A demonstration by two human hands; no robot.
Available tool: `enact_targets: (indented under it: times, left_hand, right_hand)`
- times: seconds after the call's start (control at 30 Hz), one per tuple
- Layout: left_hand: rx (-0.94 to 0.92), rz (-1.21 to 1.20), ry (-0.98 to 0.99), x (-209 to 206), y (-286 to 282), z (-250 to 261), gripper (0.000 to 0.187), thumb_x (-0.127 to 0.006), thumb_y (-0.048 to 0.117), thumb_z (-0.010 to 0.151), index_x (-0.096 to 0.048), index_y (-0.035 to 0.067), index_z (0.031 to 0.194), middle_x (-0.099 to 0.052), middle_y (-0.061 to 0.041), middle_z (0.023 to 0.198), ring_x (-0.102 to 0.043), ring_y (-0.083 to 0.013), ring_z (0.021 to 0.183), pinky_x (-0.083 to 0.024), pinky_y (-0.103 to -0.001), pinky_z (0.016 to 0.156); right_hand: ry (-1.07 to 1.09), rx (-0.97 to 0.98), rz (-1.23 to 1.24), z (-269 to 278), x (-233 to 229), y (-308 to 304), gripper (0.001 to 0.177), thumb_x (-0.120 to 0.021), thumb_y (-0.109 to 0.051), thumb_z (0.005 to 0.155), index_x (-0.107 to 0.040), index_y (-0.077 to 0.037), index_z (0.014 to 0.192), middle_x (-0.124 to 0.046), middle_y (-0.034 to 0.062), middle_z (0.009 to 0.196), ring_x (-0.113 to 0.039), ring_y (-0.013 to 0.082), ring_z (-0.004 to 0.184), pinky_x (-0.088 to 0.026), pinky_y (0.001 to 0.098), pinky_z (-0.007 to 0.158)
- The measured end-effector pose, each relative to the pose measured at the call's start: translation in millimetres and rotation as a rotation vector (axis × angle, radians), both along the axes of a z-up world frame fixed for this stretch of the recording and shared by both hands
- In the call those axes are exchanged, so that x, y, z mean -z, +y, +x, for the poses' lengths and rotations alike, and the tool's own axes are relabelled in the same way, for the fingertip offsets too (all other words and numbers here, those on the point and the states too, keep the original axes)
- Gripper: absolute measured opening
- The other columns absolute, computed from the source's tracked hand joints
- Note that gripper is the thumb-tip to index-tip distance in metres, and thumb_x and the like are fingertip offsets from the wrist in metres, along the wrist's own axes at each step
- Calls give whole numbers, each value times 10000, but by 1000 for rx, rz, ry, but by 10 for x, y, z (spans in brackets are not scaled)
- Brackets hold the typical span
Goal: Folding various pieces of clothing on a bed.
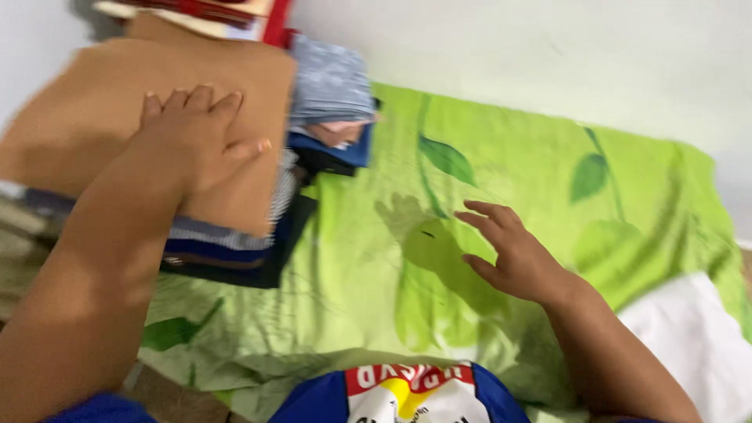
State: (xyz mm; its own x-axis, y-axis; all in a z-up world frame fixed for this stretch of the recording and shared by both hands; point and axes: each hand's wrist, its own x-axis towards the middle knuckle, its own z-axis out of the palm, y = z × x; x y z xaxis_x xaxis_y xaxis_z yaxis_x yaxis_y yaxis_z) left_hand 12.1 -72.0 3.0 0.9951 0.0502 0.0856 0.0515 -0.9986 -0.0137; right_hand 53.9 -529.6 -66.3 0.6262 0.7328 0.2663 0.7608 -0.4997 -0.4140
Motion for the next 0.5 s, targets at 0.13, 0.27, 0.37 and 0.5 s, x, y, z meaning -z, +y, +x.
enact_targets:
  times: [0.13,0.27,0.37,0.5]
  left_hand:
    - [330,-232,276,-283,-1227,-49,849,-565,611,882,-390,137,1564,-261,-111,1649,-365,-363,1426,-318,-483,1133]
    - [756,-358,346,221,-2155,142,825,-645,577,886,-419,73,1499,-391,-173,1573,-431,-348,1407,-372,-416,1117]
    - [895,-395,407,596,-2739,313,807,-688,542,869,-463,51,1470,-483,-171,1522,-497,-346,1366,-408,-420,1099]
    - [909,-389,517,1022,-3270,465,761,-703,492,866,-484,89,1473,-540,-155,1451,-523,-348,1324,-424,-430,1084]
  right_hand:
    - [69,102,-202,-142,22,-688,701,-786,-205,779,-526,-156,1429,-464,195,1508,-438,415,1361,-416,491,1072]
    - [18,269,-267,-152,305,-1700,715,-814,-269,745,-551,-158,1401,-476,212,1499,-439,425,1357,-403,516,1072]
    - [-91,548,-389,-278,428,-2430,781,-835,-416,720,-569,-150,1403,-507,203,1493,-449,414,1396,-399,507,1141]
    - [30,1037,-530,-571,737,-3318,984,-888,-549,649,-552,-83,1447,-519,243,1484,-458,442,1378,-388,524,1110]
